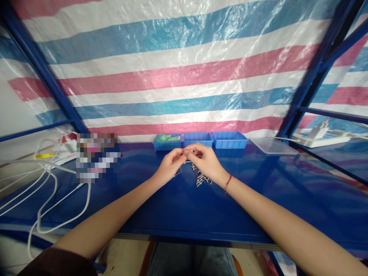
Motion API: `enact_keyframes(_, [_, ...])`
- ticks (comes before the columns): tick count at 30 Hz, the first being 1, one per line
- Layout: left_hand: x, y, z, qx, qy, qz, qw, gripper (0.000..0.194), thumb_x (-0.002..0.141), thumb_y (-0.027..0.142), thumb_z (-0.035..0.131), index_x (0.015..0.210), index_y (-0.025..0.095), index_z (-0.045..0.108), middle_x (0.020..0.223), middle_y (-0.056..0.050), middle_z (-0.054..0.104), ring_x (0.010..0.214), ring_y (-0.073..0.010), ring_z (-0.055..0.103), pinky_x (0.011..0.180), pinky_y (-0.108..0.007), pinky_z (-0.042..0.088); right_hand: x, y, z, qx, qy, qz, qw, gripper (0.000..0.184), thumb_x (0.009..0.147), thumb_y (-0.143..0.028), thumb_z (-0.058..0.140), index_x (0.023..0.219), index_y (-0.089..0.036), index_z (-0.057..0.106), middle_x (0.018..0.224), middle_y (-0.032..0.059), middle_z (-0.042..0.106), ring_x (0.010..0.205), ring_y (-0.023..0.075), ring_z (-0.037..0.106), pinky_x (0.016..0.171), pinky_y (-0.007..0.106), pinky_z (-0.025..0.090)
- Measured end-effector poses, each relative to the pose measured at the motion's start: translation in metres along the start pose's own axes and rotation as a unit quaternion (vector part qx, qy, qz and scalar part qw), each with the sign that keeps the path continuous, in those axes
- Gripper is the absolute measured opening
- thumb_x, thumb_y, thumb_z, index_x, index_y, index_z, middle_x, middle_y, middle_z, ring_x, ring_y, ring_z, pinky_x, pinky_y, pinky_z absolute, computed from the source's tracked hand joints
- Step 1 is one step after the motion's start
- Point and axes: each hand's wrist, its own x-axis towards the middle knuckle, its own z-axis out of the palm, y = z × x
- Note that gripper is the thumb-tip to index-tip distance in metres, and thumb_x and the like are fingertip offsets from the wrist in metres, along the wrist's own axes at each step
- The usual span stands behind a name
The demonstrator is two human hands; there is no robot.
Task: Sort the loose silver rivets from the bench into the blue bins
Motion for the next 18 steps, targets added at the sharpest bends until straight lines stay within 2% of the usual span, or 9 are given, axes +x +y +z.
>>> enact_keyframes(4, [0.002, -0.004, -0.004, 0.039, 0.025, 0.026, 0.999, 0.02, 0.08, 0.034, 0.057, 0.087, 0.015, 0.058, 0.086, -0.001, 0.062, 0.069, -0.0092, 0.056, 0.064, -0.02, 0.044, 0.001, 0.001, -0.002, -0.034, 0.008, -0.02, 0.999, 0.023, 0.077, -0.039, 0.059, 0.082, -0.019, 0.068, 0.075, 0.0034, 0.063, 0.057, 0.0117, 0.049, 0.053, 0.027, 0.04])
enact_keyframes(9, [0.003, 0.001, -0.011, 0.143, 0.043, 0.082, 0.985, 0.017, 0.078, 0.031, 0.059, 0.085, 0.016, 0.06, 0.083, -0.002, 0.062, 0.071, -0.0103, 0.056, 0.064, -0.021, 0.043, 0.004, 0.006, -0.01, -0.047, 0.008, -0.011, 0.999, 0.022, 0.075, -0.037, 0.06, 0.081, -0.018, 0.069, 0.077, 0.0044, 0.066, 0.063, 0.0134, 0.053, 0.06, 0.029, 0.043])
enact_keyframes(11, [0.003, 0.004, -0.013, 0.166, 0.043, 0.106, 0.98, 0.016, 0.079, 0.031, 0.059, 0.084, 0.016, 0.06, 0.084, -0.002, 0.062, 0.073, -0.0109, 0.057, 0.066, -0.021, 0.044, 0.005, 0.008, -0.014, -0.027, -0.041, 0.007, 0.999, 0.022, 0.074, -0.037, 0.06, 0.076, -0.017, 0.069, 0.077, 0.0045, 0.066, 0.065, 0.0133, 0.054, 0.062, 0.029, 0.043])
enact_keyframes(14, [0.003, 0.005, -0.015, 0.195, 0.032, 0.111, 0.974, 0.019, 0.081, 0.033, 0.055, 0.09, 0.017, 0.06, 0.086, -0.003, 0.063, 0.074, -0.0114, 0.058, 0.068, -0.023, 0.045, 0.008, 0.012, -0.017, 0.026, -0.133, 0.081, 0.987, 0.024, 0.073, -0.038, 0.059, 0.07, -0.016, 0.068, 0.067, 0.0028, 0.063, 0.056, 0.0105, 0.051, 0.052, 0.024, 0.04])
enact_keyframes(16, [0.003, 0.005, -0.017, 0.232, 0.017, 0.097, 0.968, 0.028, 0.084, 0.036, 0.052, 0.104, 0.017, 0.057, 0.09, -0.004, 0.063, 0.075, -0.0123, 0.058, 0.072, -0.025, 0.046, 0.013, 0.02, -0.021, 0.054, -0.109, 0.13, 0.984, 0.028, 0.073, -0.041, 0.058, 0.072, -0.015, 0.068, 0.063, 0.002, 0.061, 0.05, 0.0087, 0.047, 0.045, 0.022, 0.035])
enact_keyframes(18, [0.003, 0.008, -0.019, 0.299, -0.011, 0.093, 0.95, 0.04, 0.085, 0.04, 0.049, 0.118, 0.017, 0.05, 0.097, -0.007, 0.063, 0.082, -0.0155, 0.058, 0.08, -0.03, 0.046, 0.021, 0.035, -0.03, 0.041, -0.008, 0.151, 0.988, 0.034, 0.072, -0.046, 0.057, 0.074, -0.014, 0.067, 0.062, 0.0025, 0.06, 0.048, 0.0088, 0.045, 0.043, 0.023, 0.033])
